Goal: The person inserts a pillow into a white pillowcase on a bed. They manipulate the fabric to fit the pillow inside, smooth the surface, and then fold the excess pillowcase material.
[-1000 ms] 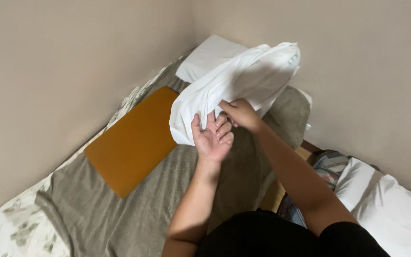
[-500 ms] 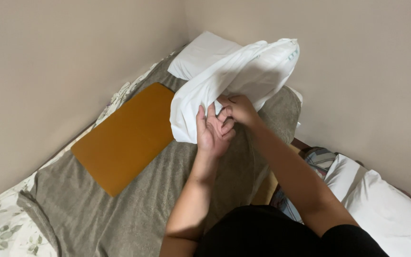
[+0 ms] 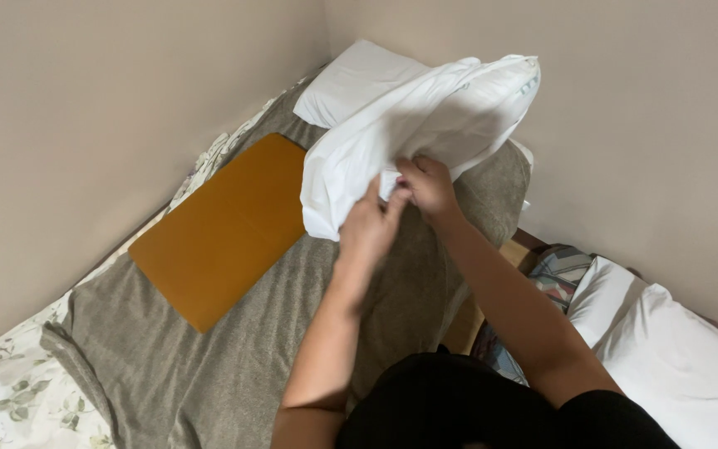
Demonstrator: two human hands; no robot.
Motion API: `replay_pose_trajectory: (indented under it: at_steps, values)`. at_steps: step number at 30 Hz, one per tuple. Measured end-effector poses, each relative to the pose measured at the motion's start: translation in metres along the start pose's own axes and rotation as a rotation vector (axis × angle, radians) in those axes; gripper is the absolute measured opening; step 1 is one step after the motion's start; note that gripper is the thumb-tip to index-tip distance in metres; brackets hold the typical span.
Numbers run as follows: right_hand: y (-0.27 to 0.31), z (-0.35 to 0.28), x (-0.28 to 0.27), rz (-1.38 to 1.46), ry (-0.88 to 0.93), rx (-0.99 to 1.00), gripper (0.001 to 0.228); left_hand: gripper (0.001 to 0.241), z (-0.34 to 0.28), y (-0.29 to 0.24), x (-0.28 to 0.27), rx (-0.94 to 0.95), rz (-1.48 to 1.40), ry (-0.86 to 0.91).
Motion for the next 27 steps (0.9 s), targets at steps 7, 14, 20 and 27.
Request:
replay_pose_trajectory:
  at_steps: [7, 14, 20, 27]
  values:
    - [0.001, -0.021, -0.075, 0.12, -0.183, -0.061, 0.029, 0.087, -0.03, 0.018, -0.085, -0.1, -0.047, -0.317]
    - [0.015, -0.036, -0.039, 0.073, -0.088, -0.042, 0.024, 0.028, -0.044, -0.029, -0.03, 0.384, -0.062, -0.516]
    - [0.011, -0.016, -0.015, 0.135, -0.024, -0.073, 0.038, 0.024, -0.015, 0.024, -0.007, 0.124, 0.029, -0.369]
    - [-0.013, -0.005, 0.011, 0.225, -0.009, -0.071, 0.032, 0.031, -0.012, 0.003, -0.026, 0.088, 0.238, -0.504]
Point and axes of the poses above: each hand's wrist, its own z-axis towards the middle knuckle, its own x-axis out of the palm, y = z × x, the point moved 5 cm from there along z, towards the middle knuckle, and after that the axes turned 13 degrees about z, right-handed, at the moved point
